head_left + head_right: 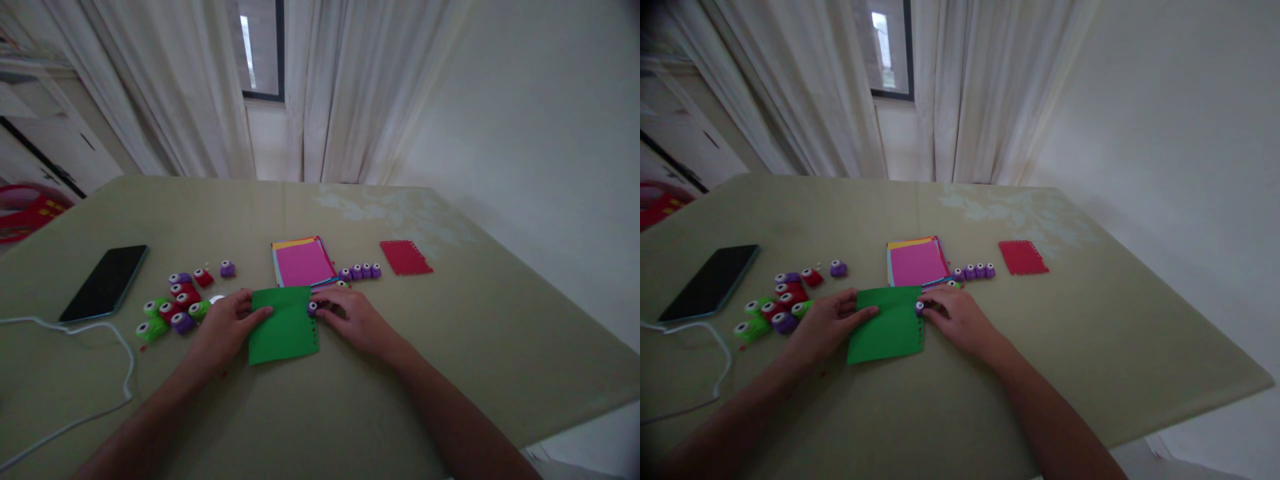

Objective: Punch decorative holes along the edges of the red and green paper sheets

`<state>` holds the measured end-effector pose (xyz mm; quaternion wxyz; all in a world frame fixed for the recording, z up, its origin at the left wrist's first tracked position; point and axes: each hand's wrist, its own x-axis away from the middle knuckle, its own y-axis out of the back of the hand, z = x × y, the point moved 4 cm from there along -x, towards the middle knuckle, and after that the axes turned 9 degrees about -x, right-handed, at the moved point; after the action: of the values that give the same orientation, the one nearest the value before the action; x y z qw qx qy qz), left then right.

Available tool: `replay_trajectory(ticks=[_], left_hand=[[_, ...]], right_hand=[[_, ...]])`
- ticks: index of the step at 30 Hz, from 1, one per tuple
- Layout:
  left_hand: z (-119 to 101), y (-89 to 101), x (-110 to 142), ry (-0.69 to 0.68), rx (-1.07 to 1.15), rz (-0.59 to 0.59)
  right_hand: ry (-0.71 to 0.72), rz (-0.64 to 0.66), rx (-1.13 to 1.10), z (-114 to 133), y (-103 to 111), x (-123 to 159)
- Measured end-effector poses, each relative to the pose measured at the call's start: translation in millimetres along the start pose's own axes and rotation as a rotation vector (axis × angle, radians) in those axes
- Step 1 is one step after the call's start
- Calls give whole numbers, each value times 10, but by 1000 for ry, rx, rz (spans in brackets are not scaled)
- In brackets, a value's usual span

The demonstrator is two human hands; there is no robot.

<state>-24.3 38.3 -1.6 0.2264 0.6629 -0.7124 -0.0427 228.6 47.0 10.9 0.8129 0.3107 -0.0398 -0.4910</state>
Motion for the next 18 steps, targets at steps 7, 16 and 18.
replay_trajectory(ticks=[7, 16, 18], left_hand=[[35, -3, -10, -42, -14, -9], [48, -9, -18, -40, -15, 17], [52, -9, -23, -39, -22, 19]], right_hand=[[-19, 3, 5, 6, -4, 3], [-17, 11, 7, 14, -9, 1], [-22, 12, 8, 8, -11, 2]])
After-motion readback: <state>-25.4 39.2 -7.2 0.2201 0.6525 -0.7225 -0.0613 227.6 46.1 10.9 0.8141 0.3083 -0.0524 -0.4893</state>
